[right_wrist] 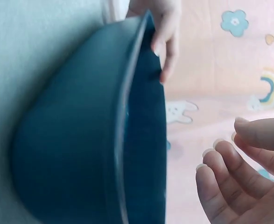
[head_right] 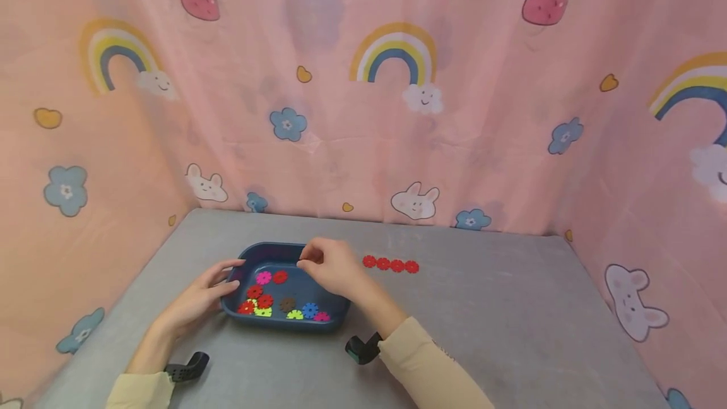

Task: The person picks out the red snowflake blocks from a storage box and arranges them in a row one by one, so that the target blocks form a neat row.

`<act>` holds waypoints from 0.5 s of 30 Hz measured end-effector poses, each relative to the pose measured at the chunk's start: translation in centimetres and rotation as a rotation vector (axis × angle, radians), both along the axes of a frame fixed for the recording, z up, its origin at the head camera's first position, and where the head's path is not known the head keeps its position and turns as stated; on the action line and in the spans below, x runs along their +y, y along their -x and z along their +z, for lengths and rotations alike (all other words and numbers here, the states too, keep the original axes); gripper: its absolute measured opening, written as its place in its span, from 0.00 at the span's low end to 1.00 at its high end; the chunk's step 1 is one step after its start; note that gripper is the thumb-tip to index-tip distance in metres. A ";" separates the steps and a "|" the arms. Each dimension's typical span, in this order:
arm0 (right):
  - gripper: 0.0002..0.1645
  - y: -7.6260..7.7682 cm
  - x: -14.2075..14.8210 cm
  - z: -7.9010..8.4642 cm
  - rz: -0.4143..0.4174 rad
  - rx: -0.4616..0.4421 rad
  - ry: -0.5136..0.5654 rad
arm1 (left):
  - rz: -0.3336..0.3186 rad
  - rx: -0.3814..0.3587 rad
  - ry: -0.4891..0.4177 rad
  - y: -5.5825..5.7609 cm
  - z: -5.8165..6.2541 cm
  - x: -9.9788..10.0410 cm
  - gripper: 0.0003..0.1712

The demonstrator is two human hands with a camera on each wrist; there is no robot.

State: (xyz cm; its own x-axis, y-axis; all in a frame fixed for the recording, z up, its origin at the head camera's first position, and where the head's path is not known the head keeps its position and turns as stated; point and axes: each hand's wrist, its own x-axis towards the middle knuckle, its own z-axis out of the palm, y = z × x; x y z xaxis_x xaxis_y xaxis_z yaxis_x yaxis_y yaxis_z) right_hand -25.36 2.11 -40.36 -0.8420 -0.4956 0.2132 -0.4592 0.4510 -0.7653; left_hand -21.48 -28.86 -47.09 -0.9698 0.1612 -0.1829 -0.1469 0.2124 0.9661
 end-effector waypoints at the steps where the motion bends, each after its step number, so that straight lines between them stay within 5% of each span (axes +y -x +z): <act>1: 0.04 -0.1 -0.3 -0.2 0.009 -0.005 0.003 | -0.003 0.004 0.004 0.0 0.0 0.0 0.31; 15: 0.03 -0.4 -5.4 -2.6 0.065 -0.130 -0.008 | 0.020 -0.006 0.087 -0.1 0.2 0.1 0.30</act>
